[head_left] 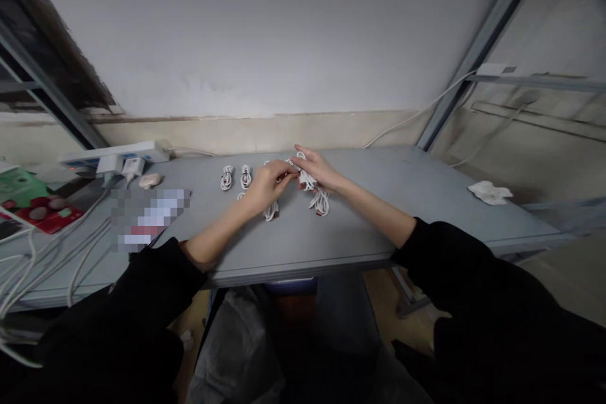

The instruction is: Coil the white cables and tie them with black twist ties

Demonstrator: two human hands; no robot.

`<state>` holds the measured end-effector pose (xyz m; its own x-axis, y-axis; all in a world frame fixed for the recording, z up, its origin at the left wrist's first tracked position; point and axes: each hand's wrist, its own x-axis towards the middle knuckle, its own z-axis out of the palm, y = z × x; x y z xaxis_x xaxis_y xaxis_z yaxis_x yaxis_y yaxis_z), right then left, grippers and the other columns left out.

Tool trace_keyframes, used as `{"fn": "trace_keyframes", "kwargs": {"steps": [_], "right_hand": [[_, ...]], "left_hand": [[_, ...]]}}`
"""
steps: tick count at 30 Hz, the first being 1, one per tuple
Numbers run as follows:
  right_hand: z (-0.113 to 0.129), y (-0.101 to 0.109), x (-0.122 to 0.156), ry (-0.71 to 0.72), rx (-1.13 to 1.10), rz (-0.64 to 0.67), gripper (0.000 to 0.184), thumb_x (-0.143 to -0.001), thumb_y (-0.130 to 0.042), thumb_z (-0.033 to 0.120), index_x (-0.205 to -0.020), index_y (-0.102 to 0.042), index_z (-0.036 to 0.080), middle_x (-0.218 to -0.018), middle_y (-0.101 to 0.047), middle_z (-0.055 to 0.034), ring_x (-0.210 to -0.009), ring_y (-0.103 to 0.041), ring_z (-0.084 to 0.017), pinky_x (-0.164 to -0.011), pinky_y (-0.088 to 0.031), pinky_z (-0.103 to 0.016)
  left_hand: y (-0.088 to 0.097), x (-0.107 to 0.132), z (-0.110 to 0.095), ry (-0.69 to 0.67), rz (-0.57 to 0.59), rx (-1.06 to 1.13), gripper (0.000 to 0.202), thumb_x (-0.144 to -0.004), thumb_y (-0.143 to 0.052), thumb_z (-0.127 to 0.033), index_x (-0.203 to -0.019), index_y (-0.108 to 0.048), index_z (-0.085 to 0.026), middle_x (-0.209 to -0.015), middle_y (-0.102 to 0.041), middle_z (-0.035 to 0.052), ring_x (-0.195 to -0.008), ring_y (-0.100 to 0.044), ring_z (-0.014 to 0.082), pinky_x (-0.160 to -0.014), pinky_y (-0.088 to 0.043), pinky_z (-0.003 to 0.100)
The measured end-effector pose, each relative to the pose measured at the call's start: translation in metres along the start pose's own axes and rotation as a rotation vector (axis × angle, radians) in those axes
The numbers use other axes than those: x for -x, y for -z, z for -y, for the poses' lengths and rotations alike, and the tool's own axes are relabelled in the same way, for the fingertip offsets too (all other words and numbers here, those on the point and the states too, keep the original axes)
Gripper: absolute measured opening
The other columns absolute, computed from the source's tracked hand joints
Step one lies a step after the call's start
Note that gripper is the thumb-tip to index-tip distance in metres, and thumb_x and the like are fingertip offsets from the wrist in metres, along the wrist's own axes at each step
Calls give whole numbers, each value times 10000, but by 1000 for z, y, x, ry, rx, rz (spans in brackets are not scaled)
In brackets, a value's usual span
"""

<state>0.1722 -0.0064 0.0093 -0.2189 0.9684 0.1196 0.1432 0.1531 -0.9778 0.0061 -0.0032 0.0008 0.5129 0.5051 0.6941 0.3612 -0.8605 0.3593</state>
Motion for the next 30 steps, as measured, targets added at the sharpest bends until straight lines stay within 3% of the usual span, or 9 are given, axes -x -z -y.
{"fn": "trace_keyframes", "kwargs": {"steps": [3,8,11,15,18,20,24,27,30], "right_hand": [[8,-1,9,-83,-217,62,661,-970,-495,348,-1519,-164,189,-568,-521,52,-406,-494,-99,-289,-264,-152],[14,1,10,-150,-400,191,374,-1002,-359,214,-1369,-402,157,-494,-512,65,-332,-417,-72,-281,-256,-138],[13,5,3,-201,-396,242,334,-992,-236,188,-1132,-530,113,-486,-550,22,-340,-463,-93,-304,-335,-158],[12,11,-2,-199,-369,302,355,-960,-180,212,-982,-525,129,-555,-614,-30,-390,-539,-126,-317,-369,-194],[10,13,-2,-69,-286,284,217,-943,-342,251,-1017,-527,164,-539,-588,20,-367,-488,-104,-318,-324,-182],[7,12,-2,28,-173,230,153,-916,-501,289,-995,-565,175,-449,-466,83,-322,-365,-69,-313,-239,-165],[4,12,-3,118,10,128,293,-904,-583,432,-792,-610,162,-389,-299,117,-334,-219,-40,-337,-153,-178],[6,14,-2,108,67,116,443,-919,-564,446,-577,-493,172,-370,-302,99,-344,-219,-35,-350,-164,-191],[10,16,1,59,83,148,535,-929,-552,441,-492,-373,190,-349,-275,92,-338,-205,-32,-353,-160,-195]], "left_hand": [[-1,2,4,-133,-37,-100,139,-889,-540,-138,-865,-669,-183,-810,-696,41,-781,-623,151,-725,-469,275],[-3,3,4,-150,-101,-108,122,-905,-552,-178,-895,-672,-193,-849,-696,45,-819,-630,159,-759,-476,294],[-4,2,2,-6,-171,26,101,-867,-594,-167,-873,-693,-186,-840,-713,33,-735,-612,133,-705,-468,270],[-3,-4,4,266,-266,276,75,-815,-628,-158,-799,-701,-166,-692,-688,4,-583,-539,94,-582,-417,231],[0,-9,8,407,-293,458,49,-783,-667,-193,-767,-688,-152,-651,-674,4,-559,-532,86,-556,-403,227],[1,-10,10,459,-289,522,74,-774,-683,-223,-771,-686,-149,-657,-679,12,-557,-536,86,-552,-404,230],[2,-10,10,481,-256,532,86,-766,-685,-232,-783,-677,-147,-685,-695,31,-575,-557,95,-560,-413,239],[2,-9,7,455,-234,489,68,-768,-669,-214,-770,-668,-146,-697,-700,35,-620,-592,108,-612,-444,248],[3,-8,2,411,-222,344,72,-776,-649,-216,-753,-675,-153,-689,-697,22,-624,-583,111,-637,-446,253]]}}
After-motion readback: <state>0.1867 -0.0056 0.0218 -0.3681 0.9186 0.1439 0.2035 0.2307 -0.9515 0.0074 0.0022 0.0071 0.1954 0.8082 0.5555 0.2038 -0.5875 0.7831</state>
